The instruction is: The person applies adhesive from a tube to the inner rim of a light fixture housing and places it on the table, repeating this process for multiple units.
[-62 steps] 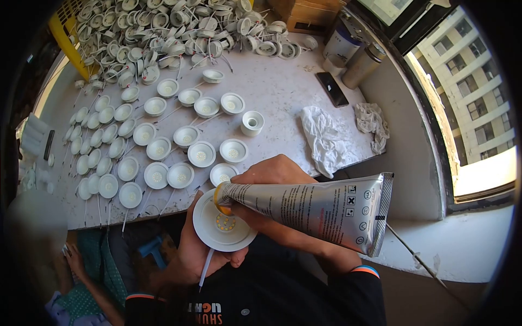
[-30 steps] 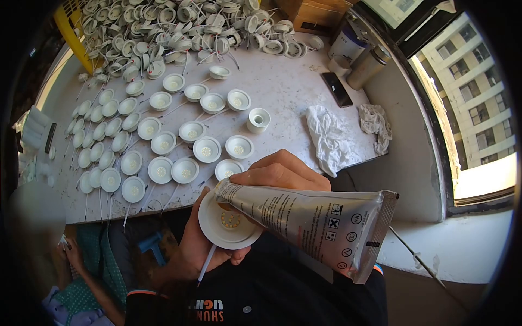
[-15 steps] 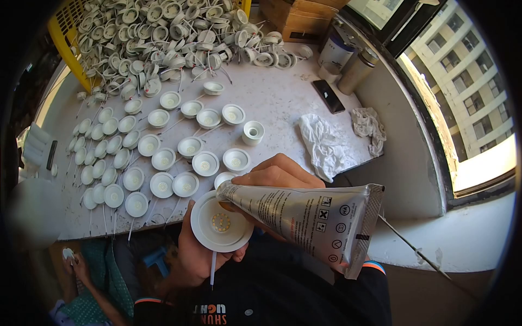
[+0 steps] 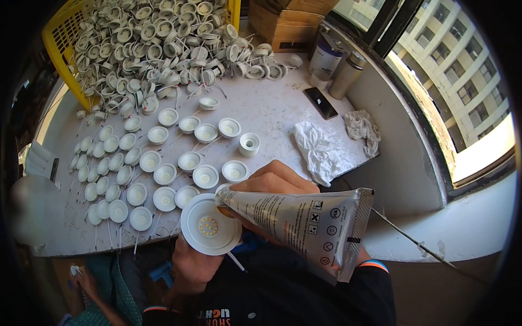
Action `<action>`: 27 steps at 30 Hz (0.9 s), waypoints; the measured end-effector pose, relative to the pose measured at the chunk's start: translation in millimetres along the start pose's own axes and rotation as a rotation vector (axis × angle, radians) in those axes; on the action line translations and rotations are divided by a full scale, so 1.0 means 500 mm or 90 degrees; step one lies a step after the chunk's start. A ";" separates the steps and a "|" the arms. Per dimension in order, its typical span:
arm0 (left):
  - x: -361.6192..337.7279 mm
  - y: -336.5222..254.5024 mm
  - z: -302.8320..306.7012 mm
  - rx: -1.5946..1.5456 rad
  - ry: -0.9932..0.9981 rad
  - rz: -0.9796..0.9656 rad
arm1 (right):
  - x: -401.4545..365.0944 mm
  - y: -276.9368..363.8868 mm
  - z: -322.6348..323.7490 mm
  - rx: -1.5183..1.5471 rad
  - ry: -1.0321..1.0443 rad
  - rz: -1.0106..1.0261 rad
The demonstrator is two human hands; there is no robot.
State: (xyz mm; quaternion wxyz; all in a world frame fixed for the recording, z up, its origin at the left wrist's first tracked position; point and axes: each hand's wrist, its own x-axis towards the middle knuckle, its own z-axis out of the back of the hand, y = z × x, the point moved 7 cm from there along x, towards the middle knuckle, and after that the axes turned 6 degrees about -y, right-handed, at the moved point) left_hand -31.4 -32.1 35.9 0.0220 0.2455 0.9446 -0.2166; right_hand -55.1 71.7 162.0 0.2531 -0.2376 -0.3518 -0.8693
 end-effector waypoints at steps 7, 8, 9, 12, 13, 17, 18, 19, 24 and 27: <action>0.004 -0.043 -0.014 0.211 0.004 -0.246 | -0.011 -0.003 0.010 0.064 -0.064 -0.039; 0.001 -0.051 -0.012 0.288 -0.007 -0.306 | -0.011 -0.001 0.011 0.071 -0.066 -0.036; 0.005 -0.053 -0.008 0.287 -0.008 -0.306 | -0.010 0.000 0.011 0.070 -0.065 -0.036; -0.009 -0.081 -0.049 0.581 0.077 -0.568 | -0.010 0.009 0.012 0.056 -0.064 0.000; -0.009 -0.085 -0.051 0.551 0.079 -0.590 | -0.011 0.012 0.012 0.042 -0.056 0.015; -0.013 -0.090 -0.057 0.432 0.078 -0.669 | -0.013 0.021 0.010 0.023 -0.050 0.060; -0.015 -0.089 -0.058 0.403 0.077 -0.687 | -0.013 0.022 0.010 0.024 -0.048 0.057; -0.017 -0.089 -0.058 0.374 0.076 -0.704 | -0.013 0.026 0.011 0.018 -0.044 0.060; -0.032 -0.094 -0.040 0.259 0.076 -0.769 | -0.021 0.034 0.014 0.017 -0.052 0.087; -0.036 -0.087 -0.046 0.402 0.247 -0.759 | -0.023 0.029 0.017 0.054 -0.052 0.033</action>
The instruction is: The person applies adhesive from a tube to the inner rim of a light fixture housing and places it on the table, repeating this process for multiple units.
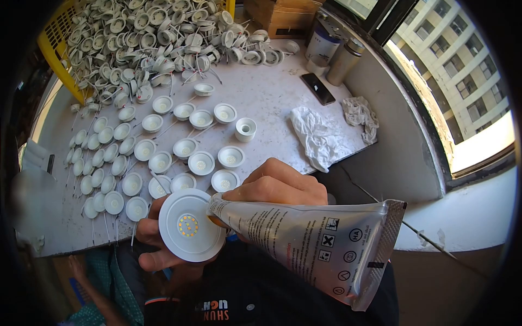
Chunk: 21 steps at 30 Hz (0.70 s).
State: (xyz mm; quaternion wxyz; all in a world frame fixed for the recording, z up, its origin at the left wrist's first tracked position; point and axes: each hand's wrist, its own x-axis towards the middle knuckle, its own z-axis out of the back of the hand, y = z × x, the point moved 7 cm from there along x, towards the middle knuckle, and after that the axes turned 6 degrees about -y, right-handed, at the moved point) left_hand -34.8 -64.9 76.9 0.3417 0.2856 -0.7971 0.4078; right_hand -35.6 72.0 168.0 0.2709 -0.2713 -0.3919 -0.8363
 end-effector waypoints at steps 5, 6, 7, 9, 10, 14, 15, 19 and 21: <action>-0.010 -0.010 0.006 0.139 -0.016 -0.085 | -0.059 -0.043 -0.009 0.050 -0.051 -0.181; -0.011 -0.012 0.006 0.167 -0.017 -0.101 | -0.058 -0.044 -0.006 0.051 -0.053 -0.186; -0.012 -0.014 0.005 0.194 -0.019 -0.117 | -0.039 -0.031 -0.009 0.029 -0.001 -0.135; -0.013 -0.019 0.003 0.250 -0.020 -0.150 | 0.007 -0.005 -0.010 -0.015 0.101 -0.032; -0.014 -0.021 0.002 0.277 -0.020 -0.166 | 0.020 0.006 -0.014 -0.036 0.152 0.020; -0.018 -0.030 -0.004 0.380 -0.020 -0.232 | -0.015 -0.029 -0.025 -0.015 0.116 -0.105; -0.016 -0.032 0.000 0.376 -0.015 -0.227 | -0.020 -0.030 -0.024 -0.015 0.112 -0.112; -0.013 -0.016 -0.004 0.475 0.046 -0.229 | -0.047 -0.063 -0.027 0.217 0.087 -0.339; -0.001 -0.022 -0.001 0.554 0.000 -0.261 | -0.042 -0.076 -0.037 0.339 0.084 -0.421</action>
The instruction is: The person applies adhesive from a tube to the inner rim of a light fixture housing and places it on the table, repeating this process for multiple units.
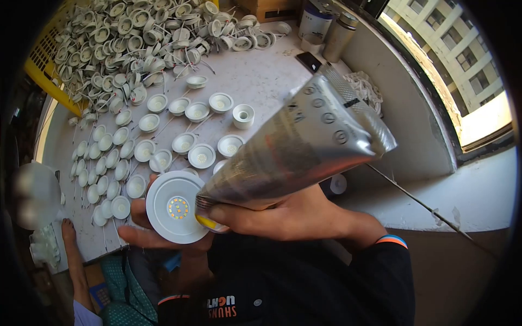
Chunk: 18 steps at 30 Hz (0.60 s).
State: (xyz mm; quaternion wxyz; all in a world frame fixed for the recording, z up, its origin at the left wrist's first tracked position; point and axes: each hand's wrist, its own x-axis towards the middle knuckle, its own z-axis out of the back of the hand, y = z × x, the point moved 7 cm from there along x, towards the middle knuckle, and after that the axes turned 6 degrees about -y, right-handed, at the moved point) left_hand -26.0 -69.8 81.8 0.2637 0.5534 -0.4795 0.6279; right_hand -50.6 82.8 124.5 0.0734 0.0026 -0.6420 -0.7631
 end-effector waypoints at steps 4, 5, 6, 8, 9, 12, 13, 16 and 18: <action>-0.025 0.102 -0.031 -0.594 -0.085 0.670 | 0.001 -0.031 0.016 0.324 -0.074 -0.058; -0.040 0.114 -0.031 -0.670 -0.116 0.786 | 0.006 -0.036 0.006 0.332 -0.044 -0.048; -0.060 0.124 -0.031 -0.749 -0.146 0.902 | 0.013 -0.045 0.011 0.376 -0.084 -0.034; -0.086 0.150 -0.013 -0.798 -0.209 0.941 | 0.022 -0.057 0.004 0.428 -0.106 -0.023; -0.101 0.157 -0.010 -0.866 -0.262 0.999 | 0.024 -0.067 0.003 0.423 -0.135 -0.040; -0.113 0.182 0.027 -0.773 -0.337 1.054 | 0.033 -0.088 -0.008 0.425 -0.146 -0.065; -0.112 0.189 0.042 -0.762 -0.348 1.059 | 0.035 -0.091 -0.011 0.423 -0.163 -0.077; -0.118 0.221 0.099 -0.708 -0.362 1.051 | 0.044 -0.107 -0.027 0.439 -0.148 -0.091; -0.124 0.247 0.154 -0.670 -0.382 1.019 | 0.048 -0.125 -0.028 0.431 -0.191 -0.097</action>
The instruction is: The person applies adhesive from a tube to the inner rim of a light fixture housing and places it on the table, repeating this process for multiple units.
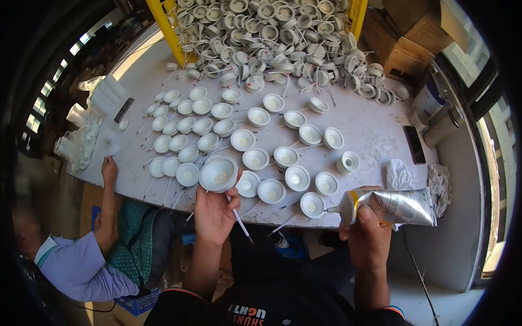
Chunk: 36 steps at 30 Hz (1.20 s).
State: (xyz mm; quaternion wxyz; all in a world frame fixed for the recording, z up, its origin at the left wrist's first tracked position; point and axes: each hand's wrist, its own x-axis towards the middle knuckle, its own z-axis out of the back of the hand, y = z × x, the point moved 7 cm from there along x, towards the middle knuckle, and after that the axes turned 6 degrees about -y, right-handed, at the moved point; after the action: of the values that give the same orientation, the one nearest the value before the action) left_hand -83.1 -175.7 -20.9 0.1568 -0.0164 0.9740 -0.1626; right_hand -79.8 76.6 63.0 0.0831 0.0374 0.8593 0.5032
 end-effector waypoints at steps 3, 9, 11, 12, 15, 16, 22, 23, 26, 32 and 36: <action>0.001 -0.105 0.058 0.093 -0.055 -0.073 | 0.010 -0.015 0.004 -0.042 0.012 0.016; 0.003 -0.401 0.233 0.314 -0.236 -0.324 | 0.032 -0.030 -0.009 -0.061 -0.031 0.071; 0.015 -0.499 0.299 0.342 -0.296 -0.358 | 0.036 -0.036 0.004 -0.093 -0.114 0.097; 0.018 -0.547 0.332 0.370 -0.355 -0.382 | 0.039 -0.039 -0.003 -0.087 -0.107 0.097; 0.034 -0.662 0.419 0.427 -0.473 -0.405 | 0.046 -0.043 -0.026 -0.122 -0.049 0.099; 0.046 -0.692 0.447 0.425 -0.473 -0.411 | 0.046 -0.045 -0.028 -0.119 -0.044 0.101; 0.100 -0.800 0.547 0.708 -0.671 -0.431 | 0.055 -0.052 -0.054 -0.149 -0.075 0.088; 0.102 -0.807 0.550 0.763 -0.707 -0.439 | 0.057 -0.051 -0.056 -0.149 -0.078 0.092; 0.117 -0.833 0.563 0.892 -0.768 -0.482 | 0.063 -0.055 -0.062 -0.174 -0.077 0.086; 0.087 -0.768 0.366 1.192 -1.074 -0.855 | 0.075 -0.059 -0.066 -0.180 -0.097 0.091; 0.209 -0.709 0.245 1.228 -0.468 -0.911 | 0.080 -0.064 -0.071 -0.186 -0.106 0.094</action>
State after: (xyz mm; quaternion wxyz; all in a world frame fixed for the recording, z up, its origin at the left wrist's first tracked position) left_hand -151.0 -558.2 -48.3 0.2432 -0.4633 0.1303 -0.8421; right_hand -124.9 36.3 47.8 0.1215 0.1298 0.7623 0.6223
